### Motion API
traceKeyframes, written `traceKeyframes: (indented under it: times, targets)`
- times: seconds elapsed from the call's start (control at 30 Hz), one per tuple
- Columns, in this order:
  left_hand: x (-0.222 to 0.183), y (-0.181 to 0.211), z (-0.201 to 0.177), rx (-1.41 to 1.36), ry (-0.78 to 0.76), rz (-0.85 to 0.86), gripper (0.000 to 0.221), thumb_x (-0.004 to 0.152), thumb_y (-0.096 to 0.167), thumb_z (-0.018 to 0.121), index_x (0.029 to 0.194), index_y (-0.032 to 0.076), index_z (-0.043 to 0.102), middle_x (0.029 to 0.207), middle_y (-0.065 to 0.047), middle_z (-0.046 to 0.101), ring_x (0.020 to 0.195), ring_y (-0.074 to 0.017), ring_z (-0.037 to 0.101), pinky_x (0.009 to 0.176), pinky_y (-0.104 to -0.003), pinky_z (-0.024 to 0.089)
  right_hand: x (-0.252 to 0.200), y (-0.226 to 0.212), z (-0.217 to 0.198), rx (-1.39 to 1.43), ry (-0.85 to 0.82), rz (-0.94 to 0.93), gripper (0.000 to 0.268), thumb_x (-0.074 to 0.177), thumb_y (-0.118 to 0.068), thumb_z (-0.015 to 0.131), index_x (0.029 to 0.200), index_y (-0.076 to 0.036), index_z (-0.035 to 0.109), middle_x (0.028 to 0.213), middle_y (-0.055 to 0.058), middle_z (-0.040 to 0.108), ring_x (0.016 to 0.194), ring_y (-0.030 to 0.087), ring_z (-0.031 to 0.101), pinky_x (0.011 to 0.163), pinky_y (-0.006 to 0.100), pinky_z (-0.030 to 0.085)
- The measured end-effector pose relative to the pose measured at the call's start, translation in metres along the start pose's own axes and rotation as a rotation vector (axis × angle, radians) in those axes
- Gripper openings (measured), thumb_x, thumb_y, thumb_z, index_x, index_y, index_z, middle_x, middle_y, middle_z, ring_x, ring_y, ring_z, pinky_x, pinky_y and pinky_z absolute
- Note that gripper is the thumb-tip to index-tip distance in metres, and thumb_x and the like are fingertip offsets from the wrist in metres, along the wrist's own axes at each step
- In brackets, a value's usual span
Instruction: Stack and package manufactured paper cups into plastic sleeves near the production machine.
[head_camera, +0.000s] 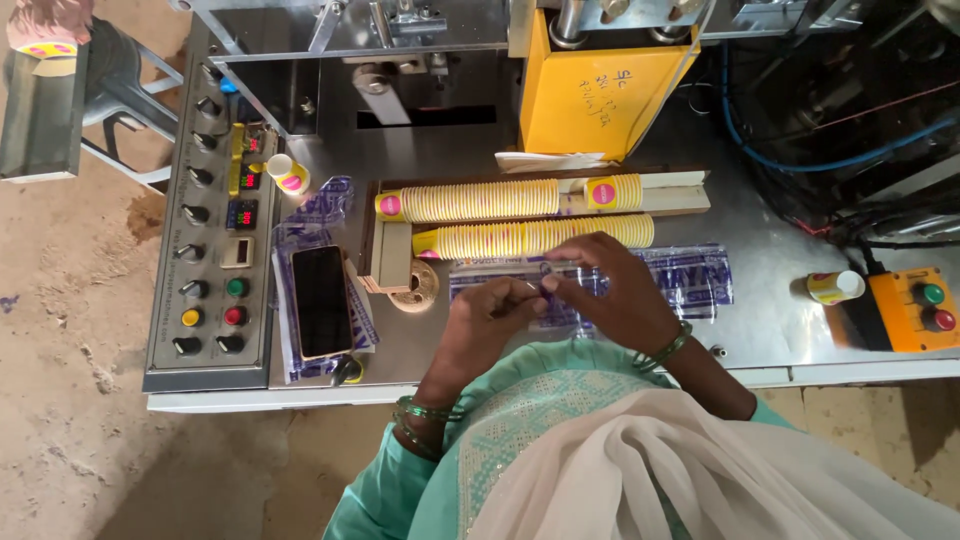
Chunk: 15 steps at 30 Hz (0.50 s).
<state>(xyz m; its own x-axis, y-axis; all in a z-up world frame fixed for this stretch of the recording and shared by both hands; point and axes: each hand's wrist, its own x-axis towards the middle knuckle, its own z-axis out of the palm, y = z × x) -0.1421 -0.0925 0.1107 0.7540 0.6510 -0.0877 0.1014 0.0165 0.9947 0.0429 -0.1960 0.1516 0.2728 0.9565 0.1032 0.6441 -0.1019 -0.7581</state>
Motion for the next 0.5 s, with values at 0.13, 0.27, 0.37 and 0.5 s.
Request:
traceKeyframes:
  times: [0.13,0.27,0.37,0.5]
  targets:
    - [-0.006,0.021,-0.007,-0.093,-0.117,-0.058,0.017,0.092,0.017,0.075,0.098,0.001,0.075,0.082,0.0,0.072,0.073,-0.0028,0.061,0.063,-0.022,0.052,0.005,0.01,-0.003,0.184,0.028,-0.046,0.048,0.094,-0.033,0.071,0.131,-0.003,0.063,0.128,0.013,0.066,0.117,0.024,0.064,0.098,0.039,0.05]
    - [-0.004,0.021,-0.007,-0.064,-0.152,-0.115,0.018,0.091,0.017,0.078,0.092,-0.001,0.075,0.077,-0.002,0.07,0.069,-0.0039,0.06,0.059,-0.023,0.051,0.003,0.022,0.002,0.419,-0.143,0.143,0.044,0.09,-0.03,0.074,0.128,-0.008,0.066,0.118,0.008,0.074,0.111,0.018,0.068,0.097,0.036,0.056]
    - [-0.005,0.016,-0.007,-0.018,-0.087,-0.12,0.019,0.089,0.017,0.081,0.087,-0.001,0.074,0.072,-0.002,0.07,0.064,-0.0045,0.059,0.055,-0.024,0.05,0.001,0.018,0.004,0.327,-0.048,0.119,0.037,0.091,-0.027,0.075,0.122,-0.007,0.07,0.116,0.008,0.074,0.106,0.017,0.07,0.095,0.034,0.056]
    - [-0.003,0.002,-0.002,0.072,0.013,0.003,0.019,0.086,0.017,0.084,0.085,0.0,0.075,0.071,-0.003,0.072,0.062,-0.004,0.059,0.054,-0.024,0.049,-0.001,0.005,-0.001,0.041,0.13,-0.039,0.03,0.091,-0.027,0.078,0.111,-0.005,0.072,0.11,0.009,0.072,0.102,0.017,0.07,0.089,0.031,0.055]
